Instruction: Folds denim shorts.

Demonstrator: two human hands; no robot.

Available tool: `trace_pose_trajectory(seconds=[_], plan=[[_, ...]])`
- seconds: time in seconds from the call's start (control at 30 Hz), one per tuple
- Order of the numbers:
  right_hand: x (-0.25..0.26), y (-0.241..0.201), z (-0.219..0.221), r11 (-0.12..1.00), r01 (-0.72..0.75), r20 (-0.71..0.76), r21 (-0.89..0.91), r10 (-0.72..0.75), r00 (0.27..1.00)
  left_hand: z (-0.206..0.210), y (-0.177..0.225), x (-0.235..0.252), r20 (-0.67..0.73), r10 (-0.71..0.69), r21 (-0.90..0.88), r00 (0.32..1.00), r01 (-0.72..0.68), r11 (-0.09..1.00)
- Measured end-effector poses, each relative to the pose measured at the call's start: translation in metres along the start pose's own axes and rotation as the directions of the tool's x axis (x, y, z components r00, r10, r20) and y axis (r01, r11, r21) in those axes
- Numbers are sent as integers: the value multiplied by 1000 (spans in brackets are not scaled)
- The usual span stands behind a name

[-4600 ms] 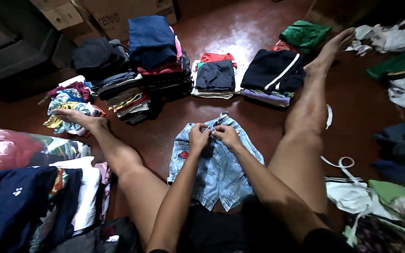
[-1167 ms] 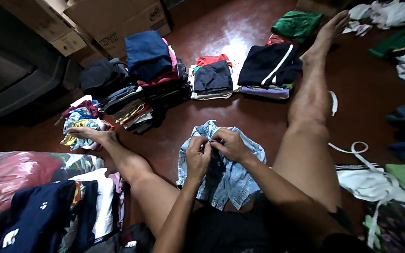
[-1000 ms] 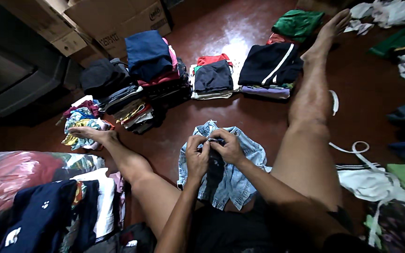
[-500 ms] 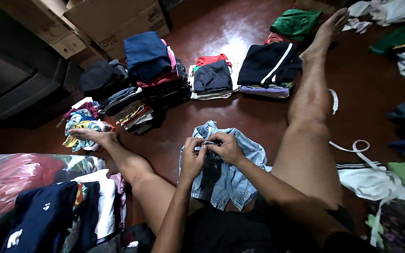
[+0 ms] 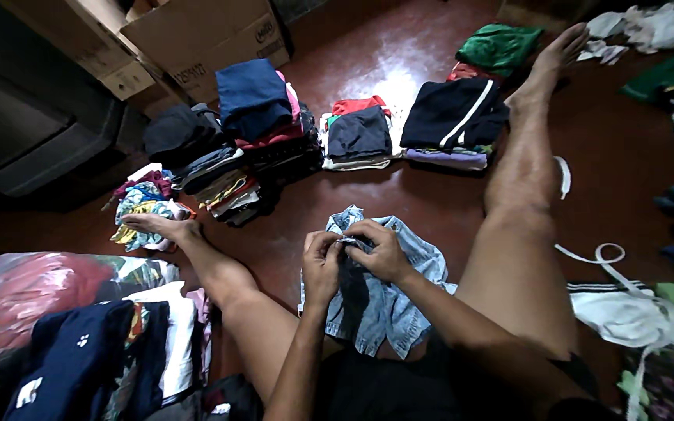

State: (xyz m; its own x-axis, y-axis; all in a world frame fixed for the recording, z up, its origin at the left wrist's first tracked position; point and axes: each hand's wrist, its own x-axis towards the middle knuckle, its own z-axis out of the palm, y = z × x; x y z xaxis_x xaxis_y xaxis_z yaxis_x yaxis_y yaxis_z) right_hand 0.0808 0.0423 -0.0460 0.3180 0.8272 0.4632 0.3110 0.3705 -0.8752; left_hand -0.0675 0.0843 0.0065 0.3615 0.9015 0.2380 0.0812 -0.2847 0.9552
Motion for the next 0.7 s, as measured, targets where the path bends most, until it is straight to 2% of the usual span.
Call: trace_pose_trajectory(seconds=[0.13,0.23,0.4,0.53,0.6,0.63,0.7], plan=[[-3,-4,1,988,124,-58,-96,-130,990,0,-2,-6,10,135,-21,991,-134,991],[-6,-10,1,980,161,-72,-117,-170,983,-1,-8,-11,10,260,-53,966,-259,964],[-4,-17,1,997,61,-93,-55,-66,993,-2,-14,-7,60,396,83,916,-400,913],[1,-22,-4,997,-10,-61,82,15,998,-8,-20,3,145,533,238,834,-552,799],[2,-23,-2,982,-58,-93,178,75,993,-7,-24,2,109,518,316,848,-524,791],[2,-22,0,975,-66,-123,214,94,988,-4,-24,0,64,459,332,886,-453,827],[1,-22,4,969,-39,-178,244,84,981,0,-23,-5,-14,254,291,967,-240,926]])
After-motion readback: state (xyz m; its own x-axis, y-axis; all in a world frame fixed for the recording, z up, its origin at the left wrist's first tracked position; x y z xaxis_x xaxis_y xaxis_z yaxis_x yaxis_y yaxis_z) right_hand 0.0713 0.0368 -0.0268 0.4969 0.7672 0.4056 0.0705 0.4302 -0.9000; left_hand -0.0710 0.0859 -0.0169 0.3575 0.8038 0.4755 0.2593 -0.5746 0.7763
